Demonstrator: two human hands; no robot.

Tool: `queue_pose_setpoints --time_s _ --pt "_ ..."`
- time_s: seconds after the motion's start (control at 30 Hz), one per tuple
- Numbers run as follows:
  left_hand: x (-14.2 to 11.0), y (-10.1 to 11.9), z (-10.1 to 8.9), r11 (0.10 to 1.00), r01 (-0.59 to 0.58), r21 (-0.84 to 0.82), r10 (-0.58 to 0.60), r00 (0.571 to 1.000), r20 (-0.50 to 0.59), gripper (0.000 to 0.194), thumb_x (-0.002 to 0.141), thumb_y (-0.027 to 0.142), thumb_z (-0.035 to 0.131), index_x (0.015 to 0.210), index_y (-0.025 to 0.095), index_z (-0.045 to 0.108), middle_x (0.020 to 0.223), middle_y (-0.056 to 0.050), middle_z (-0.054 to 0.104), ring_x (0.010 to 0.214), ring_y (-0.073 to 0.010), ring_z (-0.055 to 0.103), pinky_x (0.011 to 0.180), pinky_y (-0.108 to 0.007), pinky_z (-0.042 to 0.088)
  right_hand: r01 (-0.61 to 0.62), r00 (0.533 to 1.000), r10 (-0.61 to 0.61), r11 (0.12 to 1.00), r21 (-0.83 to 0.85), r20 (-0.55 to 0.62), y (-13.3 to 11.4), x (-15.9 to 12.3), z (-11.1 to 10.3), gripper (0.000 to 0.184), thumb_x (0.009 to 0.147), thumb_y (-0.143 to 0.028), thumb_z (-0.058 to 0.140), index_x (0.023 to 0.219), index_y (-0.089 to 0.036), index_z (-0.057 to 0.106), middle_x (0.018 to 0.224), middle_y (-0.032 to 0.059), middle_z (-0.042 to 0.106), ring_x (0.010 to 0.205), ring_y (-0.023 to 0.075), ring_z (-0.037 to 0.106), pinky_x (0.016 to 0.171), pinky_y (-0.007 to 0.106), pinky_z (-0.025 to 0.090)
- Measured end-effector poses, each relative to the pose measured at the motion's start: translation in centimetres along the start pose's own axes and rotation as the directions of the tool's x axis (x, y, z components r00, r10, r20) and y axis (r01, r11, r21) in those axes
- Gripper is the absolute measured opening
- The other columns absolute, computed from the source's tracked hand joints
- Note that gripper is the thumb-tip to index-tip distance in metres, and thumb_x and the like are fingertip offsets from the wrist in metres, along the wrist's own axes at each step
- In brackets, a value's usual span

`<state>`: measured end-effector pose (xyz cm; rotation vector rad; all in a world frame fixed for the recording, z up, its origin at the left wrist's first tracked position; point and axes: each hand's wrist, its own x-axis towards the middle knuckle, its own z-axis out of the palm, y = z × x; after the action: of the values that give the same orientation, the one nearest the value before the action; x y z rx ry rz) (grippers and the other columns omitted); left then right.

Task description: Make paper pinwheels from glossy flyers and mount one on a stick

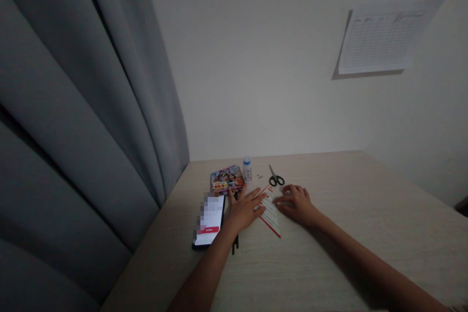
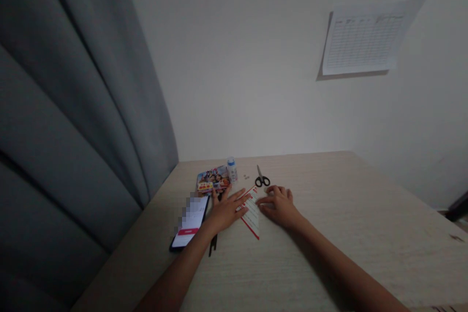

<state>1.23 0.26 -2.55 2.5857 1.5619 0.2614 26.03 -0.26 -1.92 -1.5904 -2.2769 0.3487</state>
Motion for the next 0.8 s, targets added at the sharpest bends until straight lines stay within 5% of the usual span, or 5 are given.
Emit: queue_pose_setpoints --time_s 0.3,0.8 --pt "-0.1 0.3 -0.5 1.000 0.017 -0.004 -0.017 1.000 0.025 0.052 0.097 0.061 0.038 0.148 0.055 0.032 0.160 0.011 0.033 0.153 -0.0380 0.005 0.108 -0.077 -0.016 -0.083 0.996 0.082 0.995 -0.057 -0.025 0.7 2.3 1.1 0.030 0.092 -0.048 0.055 0.117 -0.048 0.070 0.127 0.0065 0.053 0.123 0.0318 0.043 0.107 0.061 0.025" --pt "-1.8 0.0 -1.7 1.000 0.003 -0.019 -0.001 0.997 0.073 0.050 0.092 0.069 0.042 0.141 0.060 0.040 0.164 0.009 0.026 0.152 -0.0392 0.003 0.103 -0.079 -0.019 -0.037 0.999 0.037 0.999 -0.008 -0.011 -0.6 -0.4 0.8 0.029 0.093 -0.052 0.053 0.116 -0.049 0.070 0.129 0.0060 0.054 0.125 0.0316 0.041 0.108 0.061 0.024"
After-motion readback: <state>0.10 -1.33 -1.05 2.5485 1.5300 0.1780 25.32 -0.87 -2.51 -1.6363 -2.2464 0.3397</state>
